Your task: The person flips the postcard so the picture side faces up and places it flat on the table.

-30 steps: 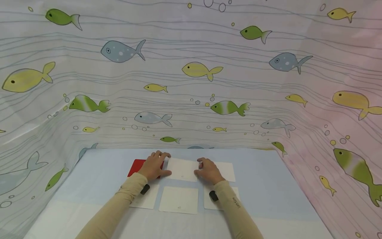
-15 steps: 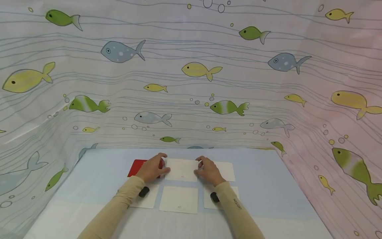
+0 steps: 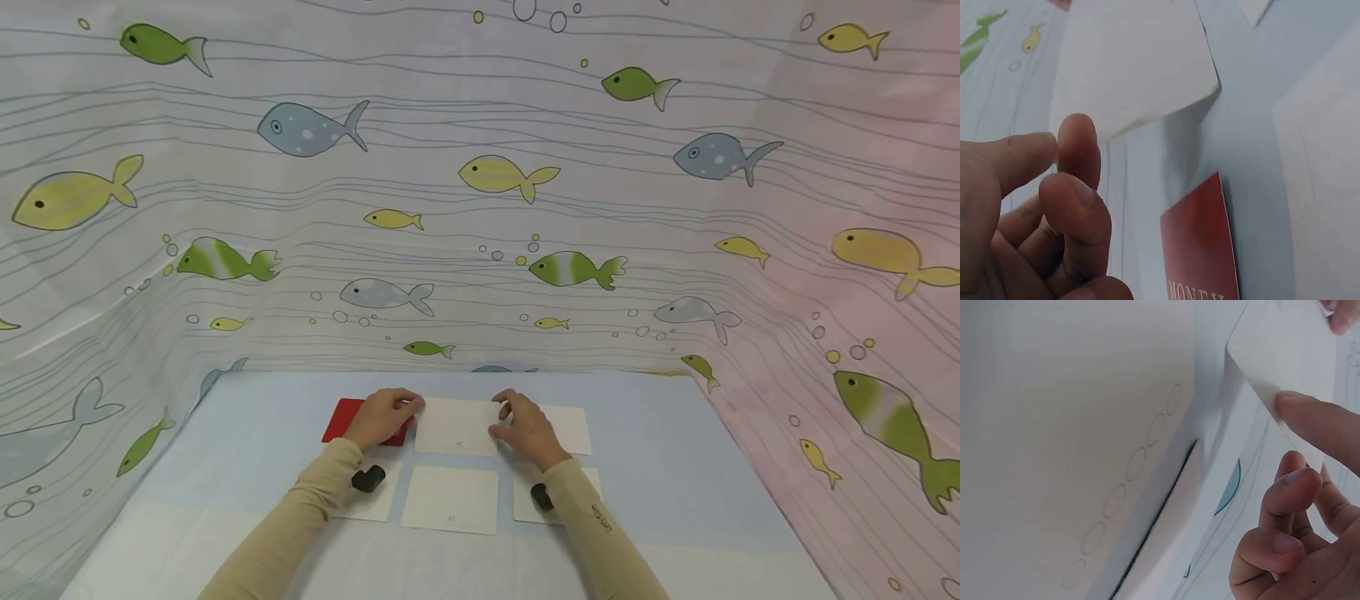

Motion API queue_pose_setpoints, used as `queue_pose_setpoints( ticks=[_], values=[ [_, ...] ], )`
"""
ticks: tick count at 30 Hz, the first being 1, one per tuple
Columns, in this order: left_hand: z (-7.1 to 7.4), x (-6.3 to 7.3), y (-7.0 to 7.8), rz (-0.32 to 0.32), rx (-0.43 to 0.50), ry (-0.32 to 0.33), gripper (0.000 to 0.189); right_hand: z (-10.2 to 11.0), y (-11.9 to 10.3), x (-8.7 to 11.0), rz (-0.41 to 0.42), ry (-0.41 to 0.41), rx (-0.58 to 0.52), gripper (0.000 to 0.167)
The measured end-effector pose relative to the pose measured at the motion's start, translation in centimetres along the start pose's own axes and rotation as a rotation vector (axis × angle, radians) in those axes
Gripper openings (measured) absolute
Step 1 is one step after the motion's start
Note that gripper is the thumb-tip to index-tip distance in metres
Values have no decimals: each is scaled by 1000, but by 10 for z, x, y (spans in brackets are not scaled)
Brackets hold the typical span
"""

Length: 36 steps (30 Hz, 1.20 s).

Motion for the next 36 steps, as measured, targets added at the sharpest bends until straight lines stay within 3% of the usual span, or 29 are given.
queue_pose_setpoints(
  ticks=[8, 14, 17, 23, 28, 36],
  values=[
    [0, 0, 6, -25, 25, 5, 19, 1, 2, 5, -5, 30, -37, 41],
    [0, 2, 7, -36, 51, 0, 19, -2, 3, 10, -72, -7, -155, 45],
    [-1, 3, 8, -32, 61, -10, 21, -3, 3, 11, -97, -14, -211, 39],
    [-4, 4, 12, -44, 56, -24, 26, -1, 2, 15, -79, 25, -254, 30],
    [-5, 4, 14, -58, 53, -1, 34, 0, 3, 15, -65, 42, -245, 33],
    [-4, 8, 10, -27, 84, 41, 38, 2, 0, 15, -44, 60, -273, 39]
  ],
)
Point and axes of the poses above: each hand's wrist, its own x-axis away from the middle knuckle, its own z-axis out of the back of the hand, y = z × x, the point moved 7 cm from there along -x, towards the middle knuckle, and after that the axes turned 13 degrees about -y, right-handed, at the moved point
